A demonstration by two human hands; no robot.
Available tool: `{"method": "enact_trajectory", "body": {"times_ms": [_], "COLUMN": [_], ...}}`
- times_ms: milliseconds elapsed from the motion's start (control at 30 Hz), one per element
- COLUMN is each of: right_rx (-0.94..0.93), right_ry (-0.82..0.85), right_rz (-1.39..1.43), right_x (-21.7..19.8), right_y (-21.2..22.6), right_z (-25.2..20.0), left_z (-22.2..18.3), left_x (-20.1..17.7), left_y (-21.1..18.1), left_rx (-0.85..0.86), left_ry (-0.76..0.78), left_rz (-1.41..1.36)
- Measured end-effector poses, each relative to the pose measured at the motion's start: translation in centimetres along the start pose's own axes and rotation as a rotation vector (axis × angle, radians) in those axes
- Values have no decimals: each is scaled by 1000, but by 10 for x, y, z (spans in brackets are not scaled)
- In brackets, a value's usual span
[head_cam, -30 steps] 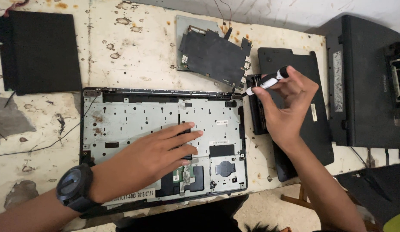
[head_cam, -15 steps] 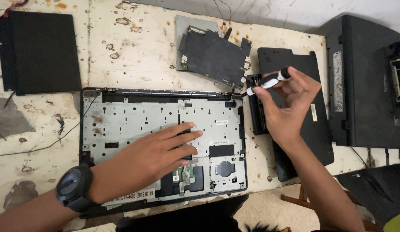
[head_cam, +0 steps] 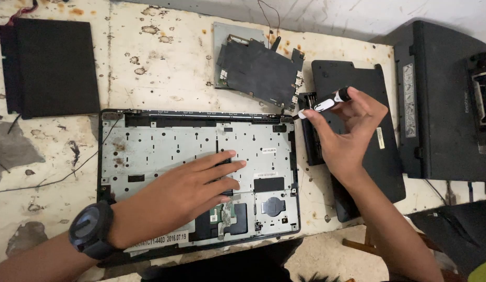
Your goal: The person uses a screwdriver to remove screws from the bottom case of a laptop, detaches the motherboard, and then removes the keyboard assembly. The removed components are placed on the workbench.
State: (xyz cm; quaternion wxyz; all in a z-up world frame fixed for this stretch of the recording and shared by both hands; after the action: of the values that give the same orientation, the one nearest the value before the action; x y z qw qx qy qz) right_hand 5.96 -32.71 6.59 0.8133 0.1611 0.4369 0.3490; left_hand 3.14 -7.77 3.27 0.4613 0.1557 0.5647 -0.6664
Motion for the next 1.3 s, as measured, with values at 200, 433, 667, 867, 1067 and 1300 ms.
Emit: {"method": "enact_trajectory", "body": {"times_ms": [200, 433, 667, 867, 1067, 1300], "right_rx": [-13, 23, 19, -30, -47, 32], "right_ry": [116, 96, 122, 19, 118, 115], "right_rz": [191, 201, 200, 23, 175, 146], "right_x": [9, 8, 10, 0, 7, 5], "right_y": [10, 7, 13, -11, 12, 5], "right_z": [7, 9, 10, -4, 8, 7], "left_z": [-1, -1, -1, -1, 2, 1], "left_x": [-1, -3, 0, 5, 1, 6], "left_y": [0, -1, 0, 2, 0, 3], "left_rx": [-22, -38, -17, -39, -30, -39], "left_ry": [13, 11, 18, 54, 32, 41], "left_rz": [-13, -31, -16, -5, -7, 6]}}
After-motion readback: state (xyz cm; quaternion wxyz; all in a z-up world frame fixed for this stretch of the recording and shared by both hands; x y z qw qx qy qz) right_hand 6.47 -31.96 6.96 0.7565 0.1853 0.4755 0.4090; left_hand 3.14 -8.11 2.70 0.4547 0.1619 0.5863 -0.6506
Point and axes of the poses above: each hand's wrist, its own z-axis towards the middle knuckle, its own x-axis out of the palm, y = z × x, the point moved 9 cm from there along z, towards the middle knuckle, and after that the axes turned 4 degrees about y, right-handed, at the moved point
